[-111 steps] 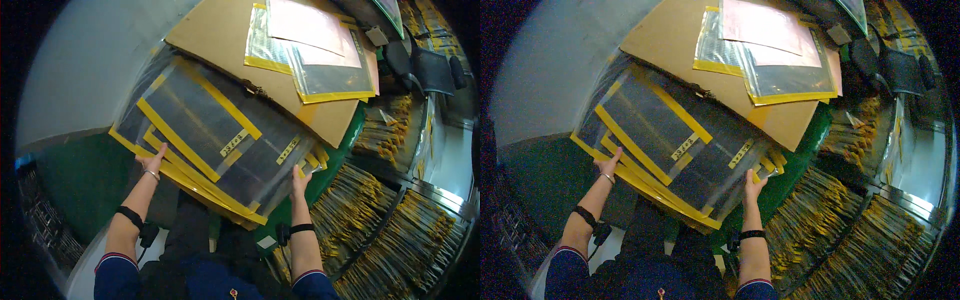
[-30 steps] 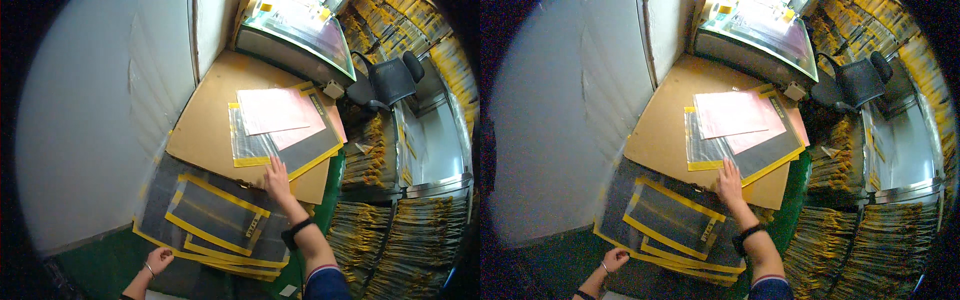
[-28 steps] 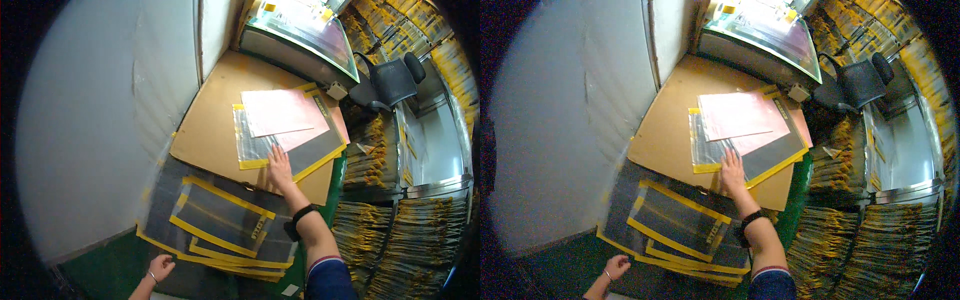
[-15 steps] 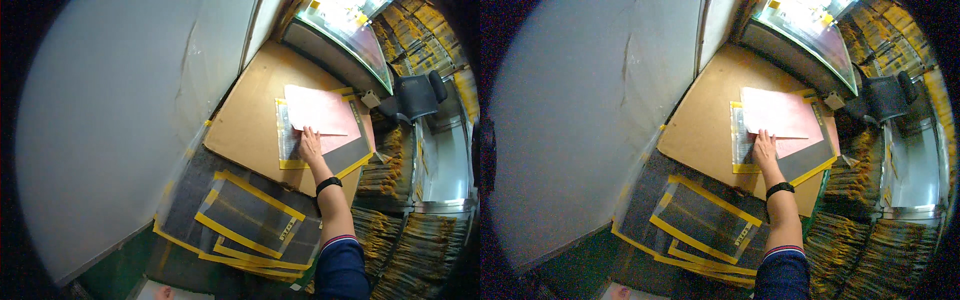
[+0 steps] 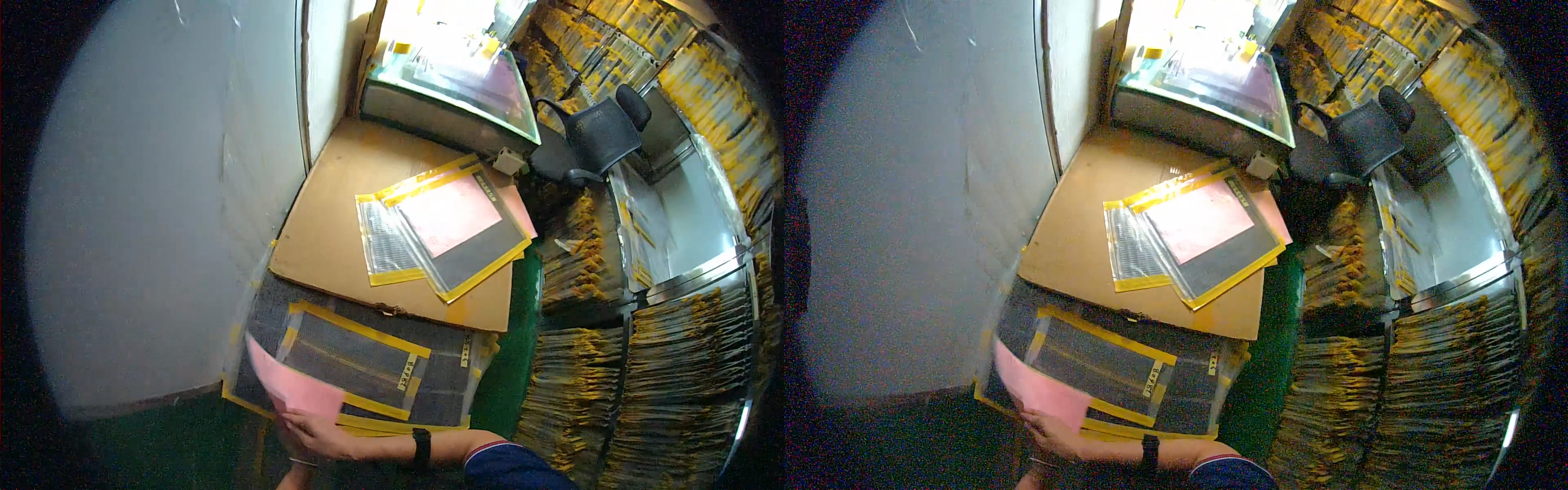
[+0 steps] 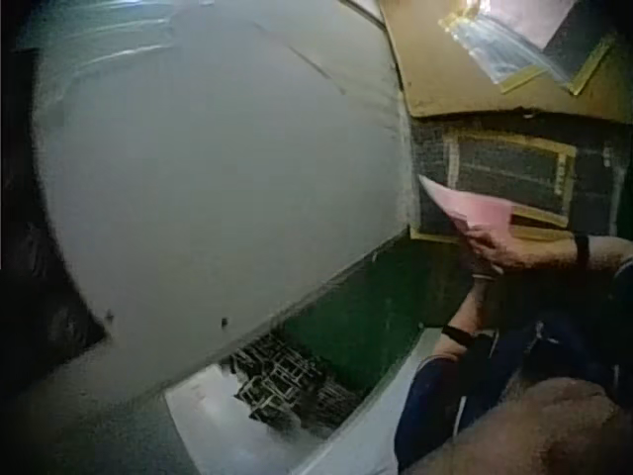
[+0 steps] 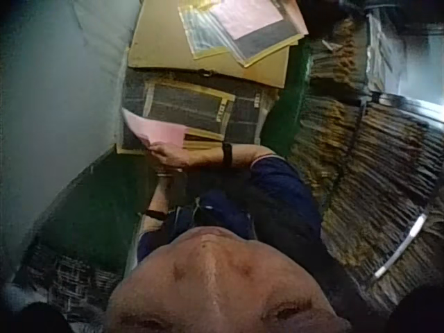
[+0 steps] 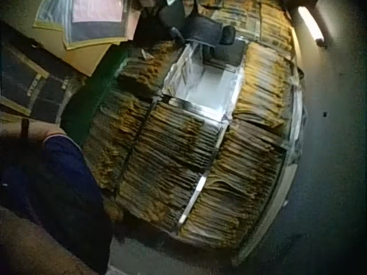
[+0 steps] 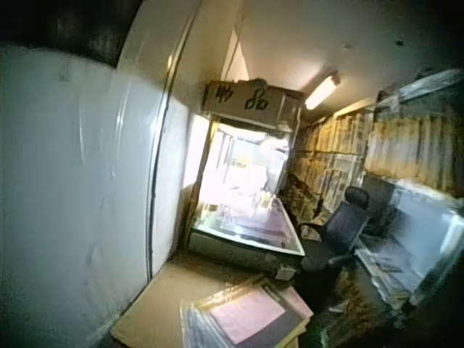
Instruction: Inspecting and sorting stacks of thin material sheets in plastic sleeves based on a work order.
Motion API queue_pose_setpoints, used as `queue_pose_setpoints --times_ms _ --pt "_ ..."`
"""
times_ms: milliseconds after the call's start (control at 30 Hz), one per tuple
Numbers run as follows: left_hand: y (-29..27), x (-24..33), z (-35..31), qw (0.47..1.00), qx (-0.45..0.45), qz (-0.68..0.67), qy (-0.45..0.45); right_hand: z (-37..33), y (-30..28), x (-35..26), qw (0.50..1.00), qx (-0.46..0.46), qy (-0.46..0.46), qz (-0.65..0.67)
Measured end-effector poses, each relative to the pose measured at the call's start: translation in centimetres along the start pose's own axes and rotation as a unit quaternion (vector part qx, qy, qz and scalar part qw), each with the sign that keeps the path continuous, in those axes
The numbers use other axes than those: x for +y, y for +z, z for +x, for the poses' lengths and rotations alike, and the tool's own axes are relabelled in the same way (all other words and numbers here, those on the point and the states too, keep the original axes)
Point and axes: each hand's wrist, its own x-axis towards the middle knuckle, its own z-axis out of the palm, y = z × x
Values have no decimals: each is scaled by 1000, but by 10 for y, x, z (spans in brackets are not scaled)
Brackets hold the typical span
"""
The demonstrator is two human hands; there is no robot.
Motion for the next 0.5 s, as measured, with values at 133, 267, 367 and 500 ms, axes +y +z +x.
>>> queue_pose_setpoints --times_ms 133,267,367,500 --pt "-45 70 -15 990 121 71 34 -44 -39 -53 973 -13 -22 228" --pt "-54 171 -56 980 152 107 75 -118 -110 -51 970 181 -159 -33" --pt "-39 231 -111 978 102 -104 148 -198 -150 -71 961 255 -60 93" --pt "-33 294 -183 958 6 -227 173 -277 -163 -97 937 245 -106 225"
